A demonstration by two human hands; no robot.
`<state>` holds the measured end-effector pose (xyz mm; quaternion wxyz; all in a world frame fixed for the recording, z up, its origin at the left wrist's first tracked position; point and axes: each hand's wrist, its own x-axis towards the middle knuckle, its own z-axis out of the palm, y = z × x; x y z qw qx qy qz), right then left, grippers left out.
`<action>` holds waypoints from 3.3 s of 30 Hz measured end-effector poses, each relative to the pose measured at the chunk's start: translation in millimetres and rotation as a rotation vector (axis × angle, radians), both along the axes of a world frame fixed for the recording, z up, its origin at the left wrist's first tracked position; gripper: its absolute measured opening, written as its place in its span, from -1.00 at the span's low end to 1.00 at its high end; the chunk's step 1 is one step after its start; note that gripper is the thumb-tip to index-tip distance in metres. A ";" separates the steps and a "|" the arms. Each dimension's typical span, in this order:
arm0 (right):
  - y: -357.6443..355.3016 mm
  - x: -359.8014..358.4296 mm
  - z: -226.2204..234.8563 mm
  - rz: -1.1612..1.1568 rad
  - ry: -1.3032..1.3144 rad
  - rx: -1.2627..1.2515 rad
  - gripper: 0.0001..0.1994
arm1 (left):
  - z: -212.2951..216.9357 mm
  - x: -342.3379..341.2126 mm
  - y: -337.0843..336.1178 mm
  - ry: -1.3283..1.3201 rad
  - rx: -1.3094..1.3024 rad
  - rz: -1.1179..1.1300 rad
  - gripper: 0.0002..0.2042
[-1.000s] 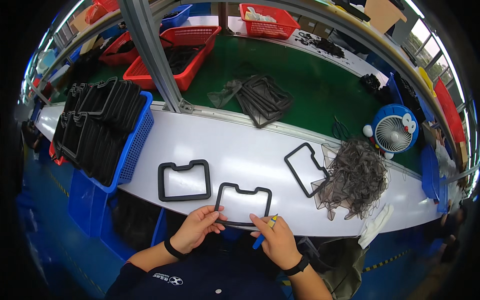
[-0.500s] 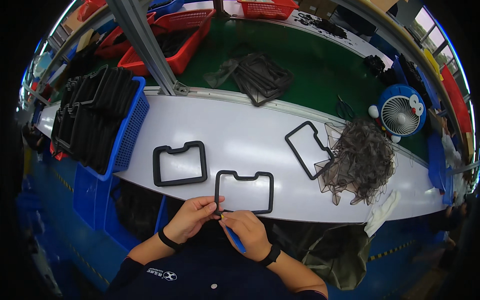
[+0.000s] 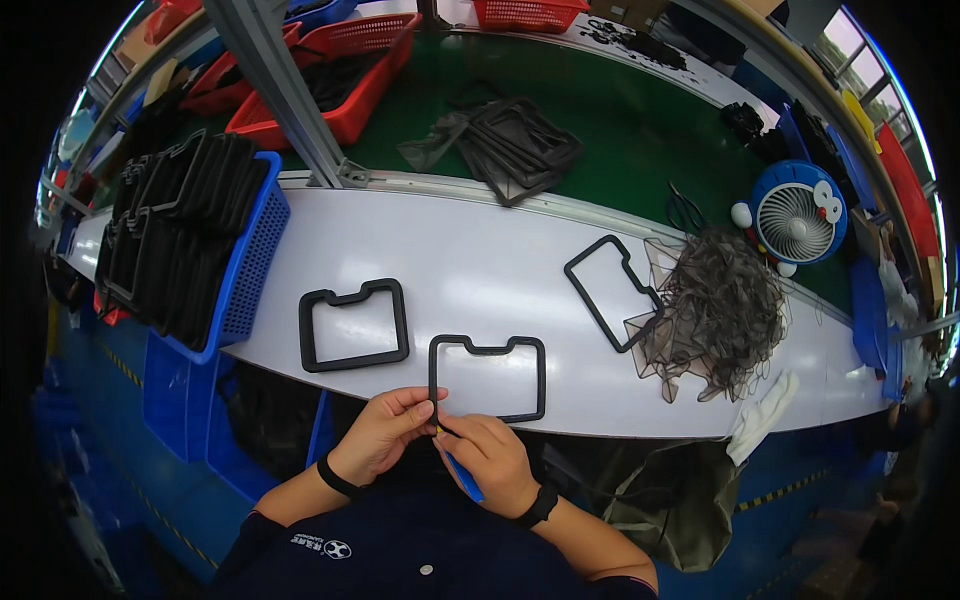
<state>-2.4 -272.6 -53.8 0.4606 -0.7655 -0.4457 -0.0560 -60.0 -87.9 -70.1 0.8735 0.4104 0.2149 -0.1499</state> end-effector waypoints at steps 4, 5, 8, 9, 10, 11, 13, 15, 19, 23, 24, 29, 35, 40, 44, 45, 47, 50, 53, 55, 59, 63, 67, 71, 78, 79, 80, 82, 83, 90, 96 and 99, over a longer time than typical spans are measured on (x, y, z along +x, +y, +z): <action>-3.3 2.5 -1.7 0.027 -0.083 -0.052 -0.82 | -2.6 1.2 -1.7 -0.002 0.002 0.004 -0.71; -3.8 3.0 -1.8 0.027 -0.109 -0.073 -0.83 | -4.1 1.3 -1.9 -0.007 0.019 -0.004 -0.72; -14.7 21.9 -6.8 -0.079 -0.224 -0.153 -0.83 | -6.9 -1.5 -2.7 -0.023 0.060 -0.005 -0.75; -23.6 45.0 -4.5 -0.205 -0.250 -0.133 -0.82 | -7.2 -4.5 -2.0 -0.030 0.086 0.002 -0.77; -38.9 75.9 -3.9 -0.372 -0.326 -0.151 -0.84 | -6.7 -7.9 -0.4 -0.035 0.084 0.002 -0.77; -67.5 111.6 -1.1 -0.503 -0.403 -0.211 -0.86 | -5.5 -11.2 2.2 -0.018 0.092 0.009 -0.77; -137.9 180.8 -1.5 -0.891 -0.352 -0.274 -0.93 | -6.5 -15.4 6.7 -0.010 0.090 -0.010 -0.78; -198.4 226.0 8.3 -1.051 -0.389 -0.298 -0.94 | -7.6 -19.6 9.8 0.026 0.082 -0.021 -0.75; -245.0 258.9 7.8 -1.193 -0.407 -0.480 -0.91 | -10.4 -21.8 8.5 0.054 0.108 -0.034 -0.75; -180.6 205.2 16.6 -1.051 -0.429 -0.344 -0.89 | -7.5 -23.5 6.2 0.070 0.145 -0.002 -0.71; -156.5 178.8 17.5 -0.971 -0.335 -0.257 -0.87 | -8.8 -22.7 5.6 0.054 0.162 -0.010 -0.69; -95.5 59.4 -2.8 -0.541 0.330 -0.236 -0.87 | -6.7 -20.3 3.9 0.044 0.217 -0.037 -0.63; -61.5 16.5 -4.2 -0.534 0.327 -0.263 -0.65 | -7.2 -17.7 1.1 0.019 0.300 -0.086 -0.72; -54.9 13.3 -2.2 -0.428 0.377 -0.044 -0.61 | 3.7 -19.1 1.2 -0.461 0.736 0.046 -0.75; -63.1 14.3 -5.3 -0.248 -0.161 0.120 -0.58 | 0.9 -15.1 5.8 -0.579 0.779 0.213 -0.75; -63.7 13.9 -6.1 -0.241 -0.156 0.124 -0.58 | -1.4 -13.6 6.0 -0.573 0.734 0.252 -0.80; -63.7 11.8 -8.8 -0.225 -0.233 0.161 -0.54 | -2.2 -13.2 4.3 -0.592 0.757 0.271 -0.82; -59.3 14.7 -10.4 -0.209 -0.237 0.142 -0.52 | -3.1 -14.1 1.4 -0.574 0.655 0.342 -0.82; -54.9 16.7 -13.7 -0.214 -0.217 0.121 -0.53 | -9.1 -14.7 6.0 -0.574 0.670 0.344 -0.81; -51.6 15.5 -9.1 -0.208 -0.220 0.131 -0.53 | -5.0 -17.0 7.7 -0.592 0.660 0.359 -0.81; -42.3 18.1 -7.1 -0.210 -0.242 0.128 -0.55 | -5.7 -20.7 14.0 -0.595 0.630 0.368 -0.81; -20.6 29.9 3.5 -0.155 -0.146 0.139 -0.58 | 3.8 -29.4 21.0 -0.570 0.715 0.397 -0.85; 15.9 39.9 10.2 -0.175 0.381 0.188 -0.57 | 15.1 -42.1 43.6 -0.402 0.879 0.499 -0.77; 72.3 57.2 13.3 -0.073 0.674 0.156 -0.47 | 14.0 -33.2 70.1 -0.264 1.266 0.620 -0.66; 107.8 86.3 0.3 -0.088 0.597 -0.126 -0.58 | -12.3 -17.4 97.0 -0.157 1.618 0.432 -0.55; 108.9 95.7 1.2 -0.093 0.576 -0.129 -0.58 | -14.7 -16.4 96.9 -0.173 1.609 0.447 -0.55; 109.0 107.1 3.2 -0.144 0.524 -0.106 -0.63 | -17.9 -17.6 98.8 -0.194 1.625 0.466 -0.55; 107.3 141.5 4.4 -0.230 0.389 0.005 -0.73 | -16.9 -23.5 99.3 -0.197 1.536 0.462 -0.55; 107.6 164.5 8.0 -0.290 0.274 0.007 -0.76 | -18.9 -24.9 98.9 -0.213 1.531 0.475 -0.55; 109.6 273.3 -24.1 -0.450 -0.273 -0.391 -0.67 | 1.8 -26.0 75.5 -0.272 1.414 0.678 -0.47; 94.7 248.5 3.2 -0.390 -0.263 -0.323 -0.67 | 17.4 -50.0 55.3 -0.517 1.246 0.499 -0.76; 60.7 201.3 52.7 -0.279 -0.284 -0.281 -0.72 | 17.6 -50.4 42.1 -0.534 0.928 0.244 -0.79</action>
